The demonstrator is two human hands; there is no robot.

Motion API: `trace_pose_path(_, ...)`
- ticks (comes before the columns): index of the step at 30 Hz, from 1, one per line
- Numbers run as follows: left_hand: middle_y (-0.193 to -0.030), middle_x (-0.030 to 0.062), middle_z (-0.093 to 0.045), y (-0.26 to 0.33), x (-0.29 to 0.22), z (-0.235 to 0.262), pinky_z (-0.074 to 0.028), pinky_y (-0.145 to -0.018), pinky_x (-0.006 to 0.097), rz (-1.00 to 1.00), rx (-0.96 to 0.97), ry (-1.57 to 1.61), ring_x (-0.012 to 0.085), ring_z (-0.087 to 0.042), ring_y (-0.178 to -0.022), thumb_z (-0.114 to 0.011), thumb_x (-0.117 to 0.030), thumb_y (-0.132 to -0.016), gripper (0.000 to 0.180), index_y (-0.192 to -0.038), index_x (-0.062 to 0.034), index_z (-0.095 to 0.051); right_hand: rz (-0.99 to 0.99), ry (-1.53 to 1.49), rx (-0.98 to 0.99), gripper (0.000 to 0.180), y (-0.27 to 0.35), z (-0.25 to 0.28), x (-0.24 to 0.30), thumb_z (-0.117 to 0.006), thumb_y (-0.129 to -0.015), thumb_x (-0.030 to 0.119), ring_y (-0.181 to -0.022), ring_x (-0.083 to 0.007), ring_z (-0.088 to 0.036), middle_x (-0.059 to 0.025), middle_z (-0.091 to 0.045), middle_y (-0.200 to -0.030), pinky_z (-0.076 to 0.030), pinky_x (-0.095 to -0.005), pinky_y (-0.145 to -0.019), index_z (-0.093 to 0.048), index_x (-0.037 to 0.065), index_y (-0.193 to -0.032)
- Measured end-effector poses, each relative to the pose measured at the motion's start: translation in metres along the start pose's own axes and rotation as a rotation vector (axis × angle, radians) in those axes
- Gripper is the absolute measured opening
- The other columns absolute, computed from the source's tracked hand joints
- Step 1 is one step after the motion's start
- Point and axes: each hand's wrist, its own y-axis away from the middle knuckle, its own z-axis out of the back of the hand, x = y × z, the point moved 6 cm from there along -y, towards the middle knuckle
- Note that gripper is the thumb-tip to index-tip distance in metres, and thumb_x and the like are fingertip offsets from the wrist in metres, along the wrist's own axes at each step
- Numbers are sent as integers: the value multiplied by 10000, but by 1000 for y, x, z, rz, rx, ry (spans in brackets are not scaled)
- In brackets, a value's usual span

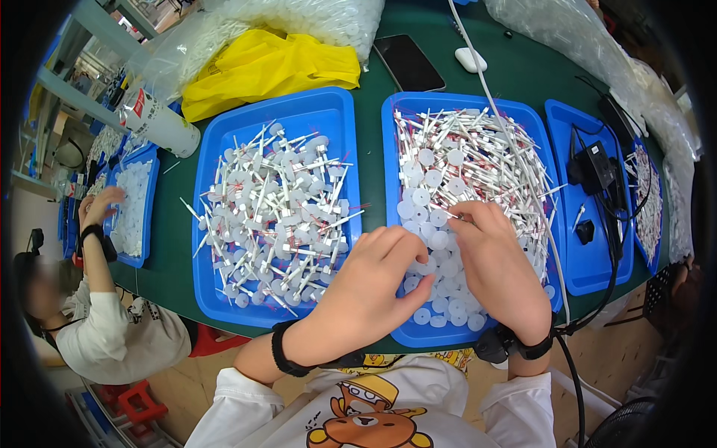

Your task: The person repeatedly picks up small white circular discs and thin white sticks from blue trays, inserts the sticks into the discs, and places the assembled units into a tray. The process is continuous and repetitive throughout the clip.

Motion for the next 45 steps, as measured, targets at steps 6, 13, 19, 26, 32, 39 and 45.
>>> trace_pose_path(6,-898,69,-594,-2,-2,8,-483,-706,290,91,-127,106,177,-596,-781,-755,-25,-754,280,-1003,-36,-629,-113,-202,-135,191,-2,6,-6,-590,-803,-94,-910,-338,-610,-196,-580,-1028,-495,-365,-785,-615,-90,-993)
trace_pose_path(13,-984,75,-553,0,4,11,-483,-718,277,26,-154,233,172,-580,-821,-712,-17,-826,381,-1195,-81,-639,-294,-291,-229,223,0,18,-13,-713,-792,-22,-735,-300,-645,-147,-623,-827,-513,-348,-677,-639,-49,-1000)
trace_pose_path(19,-1078,86,-542,1,13,8,-491,-844,281,157,-199,683,145,-593,-921,-634,41,-887,350,-1230,-15,-599,-232,-80,-228,188,1,13,-8,-658,-854,2,-797,-286,-589,-140,-604,-845,-469,-377,-740,-633,-22,-1039)
trace_pose_path(26,-1185,132,-594,3,8,10,-485,-964,351,212,-162,917,216,-630,-1062,-541,30,-952,330,-1281,56,-533,-230,-351,-388,123,-1,32,-7,-612,-897,9,-862,-223,-601,-132,-654,-939,-447,-374,-794,-636,-29,-1011)
trace_pose_path(32,-1214,170,-626,4,6,6,-486,-965,380,254,-105,1035,252,-641,-1079,-546,-6,-962,325,-1279,65,-529,-92,-1057,-508,192,5,40,0,-630,-863,-73,-1097,-258,-627,-200,-685,-1065,-479,-389,-961,-617,-19,-1047)
trace_pose_path(39,-1294,162,-575,7,6,0,-458,-1015,318,217,19,1200,183,-569,-1184,-550,34,-956,358,-1308,72,-499,235,-811,-522,248,3,51,11,-703,-781,-101,-947,-245,-654,-166,-663,-1002,-522,-340,-836,-650,-16,-1008)
trace_pose_path(45,-1298,167,-570,6,5,0,-451,-1018,331,198,55,1194,191,-556,-1197,-551,34,-956,356,-1304,85,-499,197,-930,-506,259,8,46,8,-747,-740,-93,-863,-210,-650,-142,-633,-974,-527,-306,-738,-675,-11,-976)
